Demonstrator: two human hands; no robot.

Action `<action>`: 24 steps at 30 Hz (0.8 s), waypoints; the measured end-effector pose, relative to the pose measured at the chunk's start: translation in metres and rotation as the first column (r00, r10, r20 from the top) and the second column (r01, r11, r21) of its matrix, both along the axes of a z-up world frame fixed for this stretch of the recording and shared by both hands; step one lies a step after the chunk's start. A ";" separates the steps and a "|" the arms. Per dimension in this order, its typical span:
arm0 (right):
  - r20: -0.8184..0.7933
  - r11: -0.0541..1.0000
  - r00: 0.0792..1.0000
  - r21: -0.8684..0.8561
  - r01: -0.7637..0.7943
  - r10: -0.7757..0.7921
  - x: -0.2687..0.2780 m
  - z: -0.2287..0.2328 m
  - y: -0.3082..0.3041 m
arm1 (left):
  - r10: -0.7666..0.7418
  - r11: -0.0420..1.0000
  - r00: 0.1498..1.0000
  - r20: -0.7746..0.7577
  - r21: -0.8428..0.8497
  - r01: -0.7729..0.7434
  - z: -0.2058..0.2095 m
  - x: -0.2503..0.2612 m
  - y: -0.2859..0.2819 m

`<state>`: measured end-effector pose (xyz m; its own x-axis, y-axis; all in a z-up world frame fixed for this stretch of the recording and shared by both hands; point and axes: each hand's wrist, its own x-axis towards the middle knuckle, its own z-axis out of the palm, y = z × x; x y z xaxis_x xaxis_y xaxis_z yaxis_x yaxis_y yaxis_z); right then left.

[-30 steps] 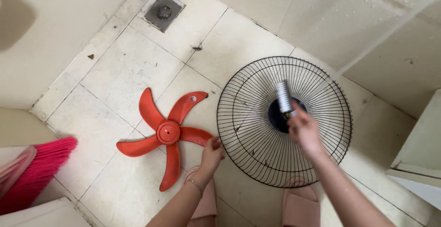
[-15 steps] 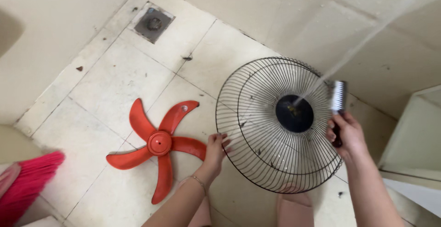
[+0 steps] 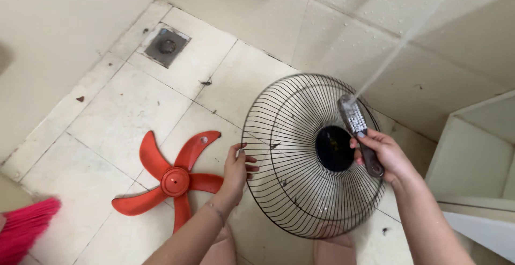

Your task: The person scrubs a black fan cage with a brush under running water, then rinses the brush and continues scrubbing the cage. A red fan blade assembly lies on the floor nearby.

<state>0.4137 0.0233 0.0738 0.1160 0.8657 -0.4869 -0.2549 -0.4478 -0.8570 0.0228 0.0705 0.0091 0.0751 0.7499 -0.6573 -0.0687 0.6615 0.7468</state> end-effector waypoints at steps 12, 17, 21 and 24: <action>0.245 0.998 0.969 -0.066 0.007 0.010 -0.017 0.013 0.006 | -0.267 0.961 0.932 -0.246 -0.139 0.238 -0.104 -0.006 -0.010; 0.471 0.982 0.873 -0.186 -0.038 0.123 -0.015 0.026 0.014 | -0.231 0.970 0.957 -0.175 -0.122 0.212 -0.090 -0.007 -0.012; 0.619 0.949 0.729 -0.280 -0.144 0.293 -0.017 0.038 0.012 | -0.285 0.936 0.951 -0.120 -0.247 0.249 -0.057 -0.010 -0.018; 0.632 0.940 0.709 -0.315 -0.132 0.312 -0.018 0.051 0.010 | -0.315 0.938 0.944 -0.100 -0.184 0.294 -0.035 -0.024 -0.018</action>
<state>0.3957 0.0334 0.1245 0.3048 0.7815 -0.5444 0.4717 -0.6204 -0.6265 -0.0008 0.0528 -0.0255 0.1915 0.5847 -0.7883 0.2431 0.7499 0.6153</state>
